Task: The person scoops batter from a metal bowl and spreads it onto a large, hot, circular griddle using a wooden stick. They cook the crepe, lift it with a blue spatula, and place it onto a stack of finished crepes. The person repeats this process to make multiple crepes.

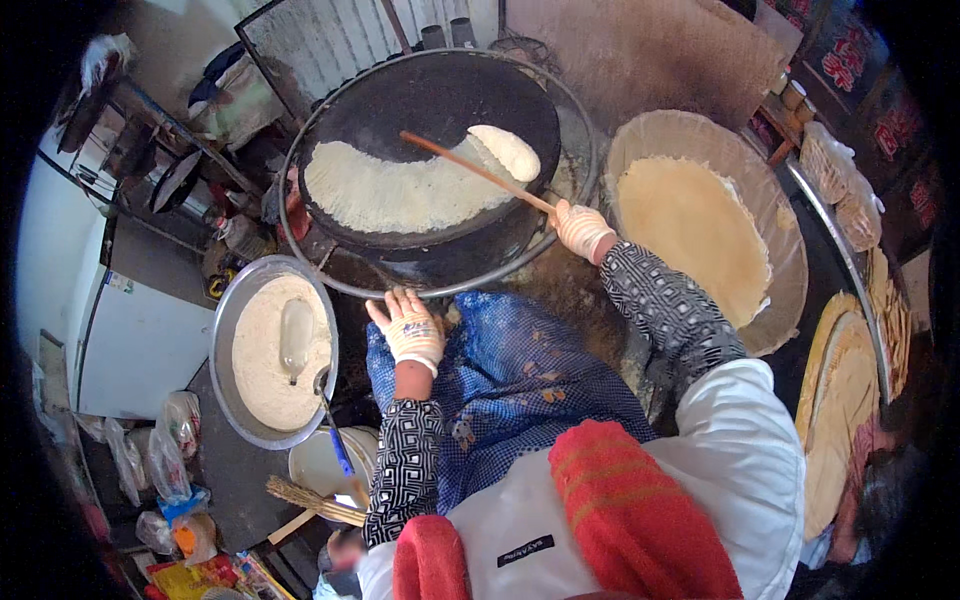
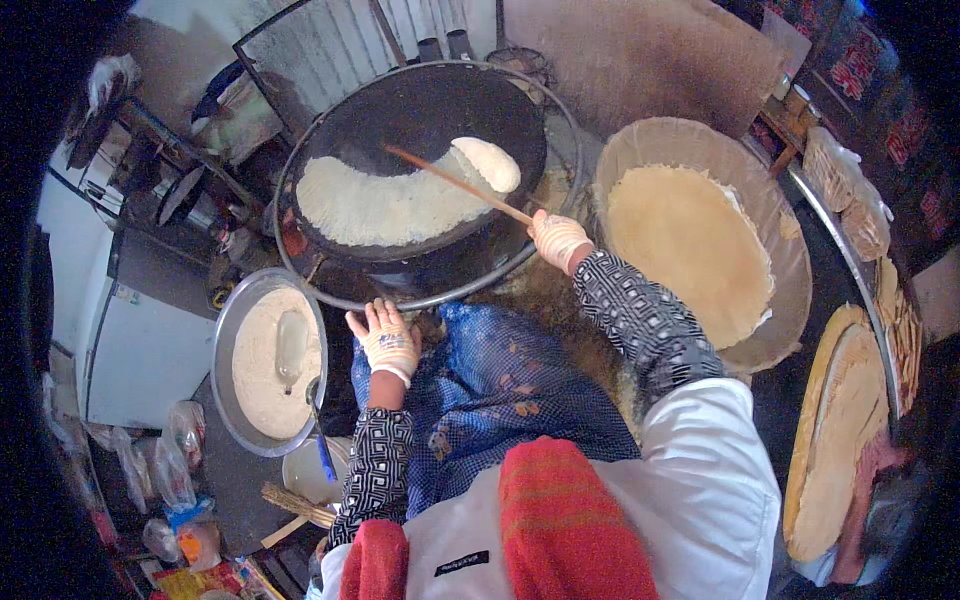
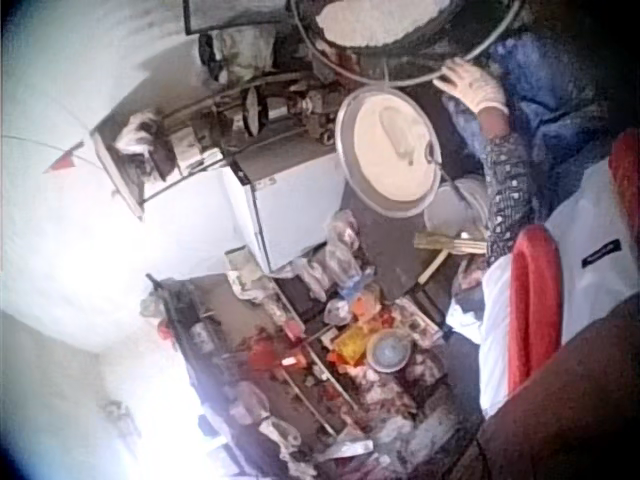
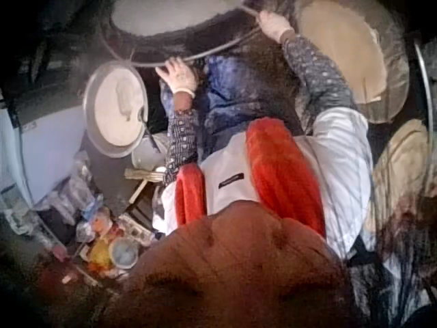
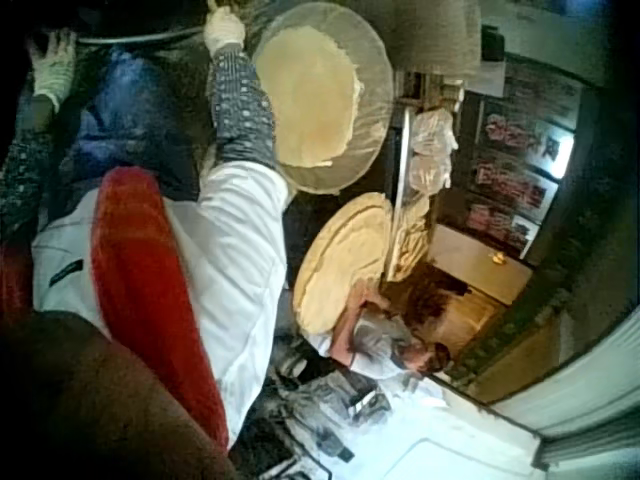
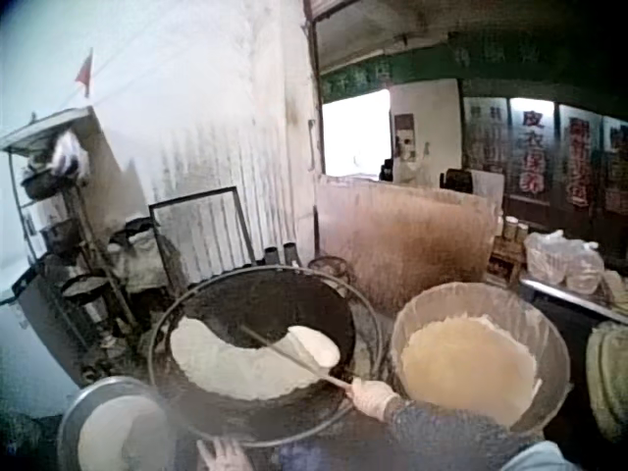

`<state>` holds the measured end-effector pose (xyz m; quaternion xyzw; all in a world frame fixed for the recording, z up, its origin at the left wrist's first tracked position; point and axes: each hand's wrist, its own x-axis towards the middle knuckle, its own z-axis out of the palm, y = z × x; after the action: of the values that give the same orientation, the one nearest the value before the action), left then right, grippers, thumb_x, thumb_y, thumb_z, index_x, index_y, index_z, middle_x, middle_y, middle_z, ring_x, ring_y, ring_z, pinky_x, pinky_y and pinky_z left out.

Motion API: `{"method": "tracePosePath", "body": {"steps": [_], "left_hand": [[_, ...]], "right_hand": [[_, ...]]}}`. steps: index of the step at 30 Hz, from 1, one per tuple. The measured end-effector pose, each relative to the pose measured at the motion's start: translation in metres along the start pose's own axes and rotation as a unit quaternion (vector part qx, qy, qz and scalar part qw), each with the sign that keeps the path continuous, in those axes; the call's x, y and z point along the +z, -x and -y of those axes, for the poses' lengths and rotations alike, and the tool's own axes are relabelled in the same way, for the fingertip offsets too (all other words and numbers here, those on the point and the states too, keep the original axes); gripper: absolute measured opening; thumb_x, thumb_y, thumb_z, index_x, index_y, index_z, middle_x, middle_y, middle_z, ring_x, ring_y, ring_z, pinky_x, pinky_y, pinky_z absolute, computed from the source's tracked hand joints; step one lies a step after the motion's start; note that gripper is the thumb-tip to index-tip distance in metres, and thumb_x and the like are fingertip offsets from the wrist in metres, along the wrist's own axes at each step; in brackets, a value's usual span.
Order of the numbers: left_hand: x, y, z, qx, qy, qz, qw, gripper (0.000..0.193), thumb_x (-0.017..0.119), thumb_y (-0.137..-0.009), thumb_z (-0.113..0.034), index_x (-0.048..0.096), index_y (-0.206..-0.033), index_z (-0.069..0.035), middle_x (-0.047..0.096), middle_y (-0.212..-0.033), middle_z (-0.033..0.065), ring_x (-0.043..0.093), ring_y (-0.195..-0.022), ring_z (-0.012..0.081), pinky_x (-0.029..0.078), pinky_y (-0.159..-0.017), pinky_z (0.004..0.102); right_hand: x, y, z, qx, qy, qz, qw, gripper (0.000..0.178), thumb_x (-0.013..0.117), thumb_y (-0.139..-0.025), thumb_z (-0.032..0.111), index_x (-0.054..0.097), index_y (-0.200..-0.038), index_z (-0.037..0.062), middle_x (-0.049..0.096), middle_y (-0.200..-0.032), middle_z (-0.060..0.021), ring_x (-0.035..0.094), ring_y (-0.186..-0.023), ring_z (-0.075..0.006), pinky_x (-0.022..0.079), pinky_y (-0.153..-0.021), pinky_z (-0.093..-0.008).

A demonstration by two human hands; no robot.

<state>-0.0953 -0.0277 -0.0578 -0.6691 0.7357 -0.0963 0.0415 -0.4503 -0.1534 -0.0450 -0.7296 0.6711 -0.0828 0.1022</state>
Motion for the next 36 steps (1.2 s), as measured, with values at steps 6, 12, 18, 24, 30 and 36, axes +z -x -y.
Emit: {"method": "tracePosePath", "body": {"steps": [6, 12, 18, 24, 30, 36], "left_hand": [[0.002, -0.008, 0.022, -0.033, -0.021, 0.018, 0.999, 0.072, 0.062, -0.081, -0.045, 0.050, -0.137, 0.000, 0.048, -0.145, 0.0157, 0.038, -0.138, 0.0332, 0.004, -0.113, 0.0694], [0.004, -0.016, 0.049, -0.092, -0.019, 0.048, 0.994, 0.075, 0.061, -0.083, -0.049, 0.049, -0.140, -0.001, 0.043, -0.150, 0.0153, 0.033, -0.142, 0.0316, 0.002, -0.114, 0.0693], [-0.020, -0.014, 0.019, -0.041, 0.074, 0.034, 0.996, 0.075, 0.058, -0.085, -0.050, 0.046, -0.141, -0.002, 0.044, -0.149, 0.0154, 0.033, -0.142, 0.0307, 0.006, -0.113, 0.0696], [-0.008, 0.003, -0.030, 0.008, 0.044, -0.016, 0.999, 0.072, 0.055, -0.087, -0.050, 0.048, -0.138, 0.001, 0.046, -0.144, 0.0182, 0.036, -0.139, 0.0347, 0.004, -0.112, 0.0707], [-0.010, -0.001, -0.009, -0.007, 0.019, -0.002, 1.000, 0.066, 0.056, -0.086, -0.042, 0.050, -0.136, 0.003, 0.049, -0.142, 0.0189, 0.038, -0.137, 0.0350, 0.006, -0.114, 0.0680], [-0.005, -0.007, 0.009, -0.026, 0.000, 0.007, 1.000, 0.066, 0.058, -0.085, -0.041, 0.051, -0.134, 0.002, 0.050, -0.142, 0.0167, 0.039, -0.137, 0.0332, 0.006, -0.114, 0.0677]], "right_hand": [[-0.014, -0.019, 0.003, 0.013, -0.025, -0.023, 0.999, 0.035, 0.047, -0.098, 0.032, 0.058, -0.101, -0.0019, 0.069, -0.091, -0.0266, 0.068, -0.088, -0.0410, 0.053, -0.076, -0.0505], [-0.020, 0.007, -0.006, 0.062, 0.002, -0.009, 0.998, 0.035, 0.051, -0.097, 0.033, 0.058, -0.104, -0.0012, 0.069, -0.089, -0.0243, 0.068, -0.085, -0.0412, 0.053, -0.076, -0.0508], [-0.013, 0.019, 0.011, -0.026, 0.035, 0.038, 0.998, 0.034, 0.051, -0.098, 0.032, 0.059, -0.103, -0.0007, 0.069, -0.089, -0.0256, 0.068, -0.087, -0.0409, 0.053, -0.076, -0.0510], [-0.010, 0.006, -0.001, 0.014, 0.010, -0.032, 0.999, 0.030, 0.053, -0.097, 0.029, 0.055, -0.105, 0.0011, 0.067, -0.087, -0.0262, 0.066, -0.086, -0.0427, 0.050, -0.075, -0.0536], [0.002, 0.012, -0.013, 0.033, 0.039, -0.027, 0.998, 0.032, 0.049, -0.098, 0.032, 0.054, -0.100, 0.0010, 0.067, -0.084, -0.0262, 0.068, -0.084, -0.0429, 0.052, -0.073, -0.0538], [-0.005, 0.001, -0.006, 0.006, 0.020, 0.014, 1.000, 0.034, 0.039, -0.101, 0.031, 0.058, -0.103, 0.0025, 0.069, -0.094, -0.0258, 0.066, -0.091, -0.0429, 0.051, -0.078, -0.0522]]}}
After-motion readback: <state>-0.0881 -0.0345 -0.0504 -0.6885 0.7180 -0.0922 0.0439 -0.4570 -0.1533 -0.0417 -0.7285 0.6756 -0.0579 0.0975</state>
